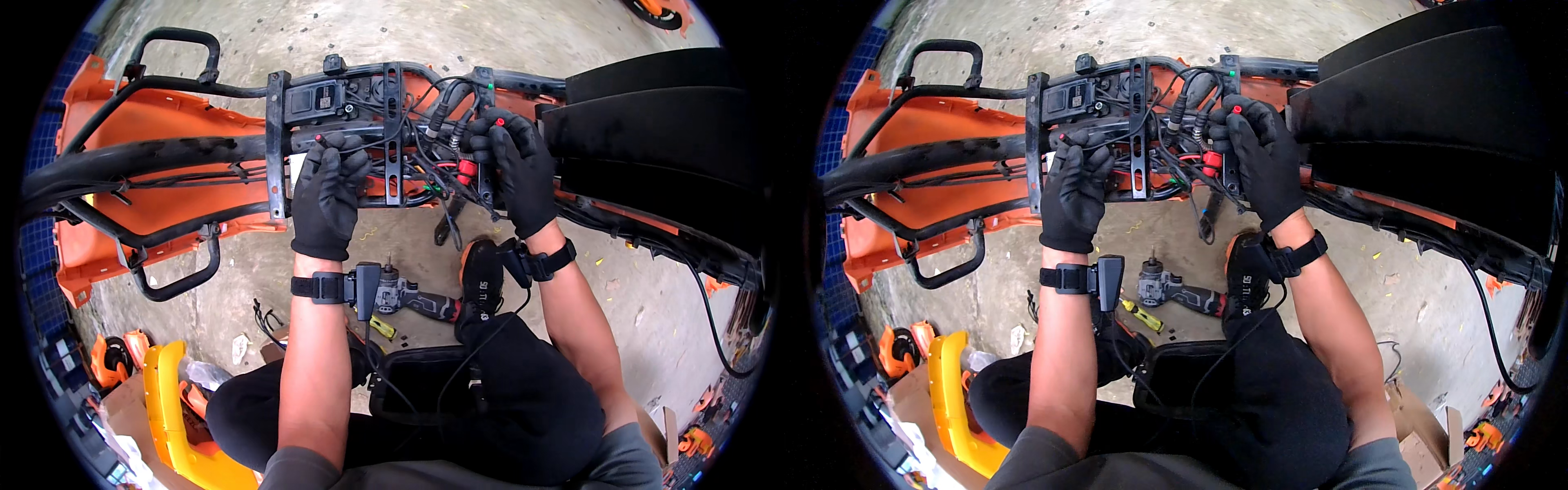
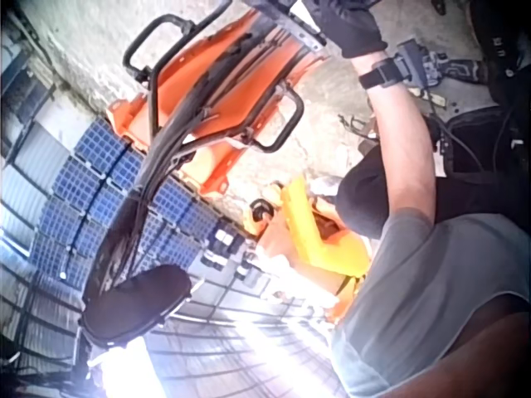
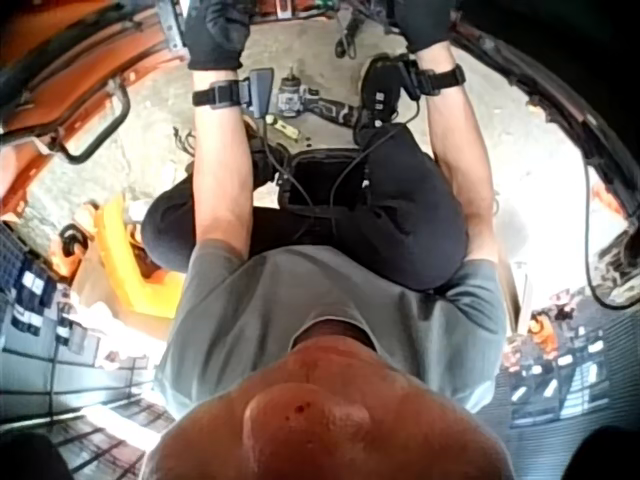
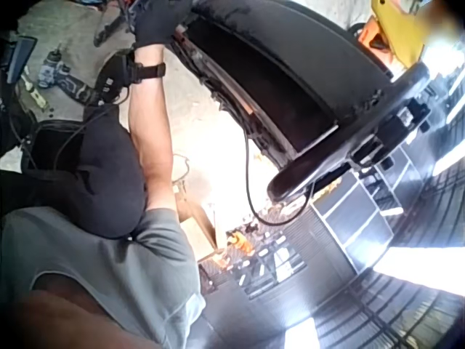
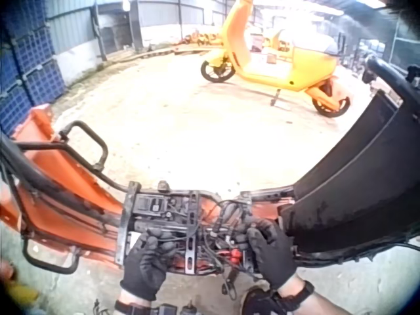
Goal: The person picks through a box of fasteners on the floor and then works on the wiring harness of a scooter frame, holding up a digital dashboard unit and plugging together several electrical connectors by hand.
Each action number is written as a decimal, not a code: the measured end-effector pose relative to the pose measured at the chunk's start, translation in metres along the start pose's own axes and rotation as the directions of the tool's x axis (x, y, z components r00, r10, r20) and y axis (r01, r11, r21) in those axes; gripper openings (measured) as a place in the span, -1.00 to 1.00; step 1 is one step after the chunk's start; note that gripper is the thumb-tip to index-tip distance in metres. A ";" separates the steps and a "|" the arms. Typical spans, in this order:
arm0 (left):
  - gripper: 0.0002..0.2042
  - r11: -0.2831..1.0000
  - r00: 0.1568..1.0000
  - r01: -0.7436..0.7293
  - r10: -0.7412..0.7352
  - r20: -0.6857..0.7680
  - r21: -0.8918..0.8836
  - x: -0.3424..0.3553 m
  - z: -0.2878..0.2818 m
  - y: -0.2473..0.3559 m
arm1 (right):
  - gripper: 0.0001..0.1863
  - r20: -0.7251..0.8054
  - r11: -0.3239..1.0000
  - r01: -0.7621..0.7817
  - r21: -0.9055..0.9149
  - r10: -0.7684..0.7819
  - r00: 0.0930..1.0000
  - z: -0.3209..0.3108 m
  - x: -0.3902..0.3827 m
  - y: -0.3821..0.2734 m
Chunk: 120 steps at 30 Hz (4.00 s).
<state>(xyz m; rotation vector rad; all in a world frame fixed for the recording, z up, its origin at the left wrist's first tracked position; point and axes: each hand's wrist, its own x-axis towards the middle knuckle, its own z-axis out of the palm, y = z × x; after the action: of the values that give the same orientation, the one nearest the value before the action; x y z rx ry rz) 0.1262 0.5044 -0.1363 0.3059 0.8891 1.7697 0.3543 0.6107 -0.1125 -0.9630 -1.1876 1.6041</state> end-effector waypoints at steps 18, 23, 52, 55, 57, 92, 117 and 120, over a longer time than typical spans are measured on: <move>-0.74 1.000 0.998 0.010 -0.010 0.066 -0.008 0.000 -0.004 -0.001 | -0.71 0.011 0.997 -0.009 0.072 0.008 1.000 -0.002 0.001 0.006; -0.74 0.999 0.996 -0.027 0.025 0.090 0.029 -0.002 -0.001 -0.001 | -0.74 0.050 1.000 0.009 -0.006 -0.009 0.999 -0.004 -0.001 0.007; -0.74 0.839 0.956 -0.200 0.053 0.289 0.507 0.033 0.064 0.041 | -0.74 -0.004 1.000 0.016 -0.021 -0.016 1.000 0.002 -0.001 0.000; -0.74 0.778 0.938 -0.207 -0.015 0.347 0.593 0.044 0.089 0.056 | -0.78 -0.021 1.000 -0.005 0.014 0.006 1.000 0.004 0.000 -0.002; -0.74 0.784 0.938 -0.169 -0.058 0.341 0.598 0.045 0.092 0.058 | -0.80 -0.019 1.000 0.022 0.017 -0.022 1.000 0.004 0.002 0.000; -0.74 0.794 0.962 -0.195 0.041 0.270 0.575 0.045 0.057 0.045 | -0.84 0.132 0.966 -0.224 0.129 0.207 0.969 0.033 0.024 -0.039; -0.79 0.234 0.737 -0.455 -0.443 0.511 0.859 0.035 0.075 0.043 | -0.77 0.262 0.994 -0.082 0.070 0.061 0.963 0.023 0.008 -0.022; -0.77 0.411 0.784 -0.262 -0.436 0.441 0.873 0.036 0.078 0.042 | -0.74 0.274 0.995 0.010 0.104 -0.038 0.961 0.024 0.022 -0.030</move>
<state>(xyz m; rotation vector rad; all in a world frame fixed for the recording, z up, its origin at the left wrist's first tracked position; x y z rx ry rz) 0.1286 0.5635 -0.0611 1.4683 1.2621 0.7298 0.3318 0.6295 -0.0797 -0.6717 -1.2848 1.8032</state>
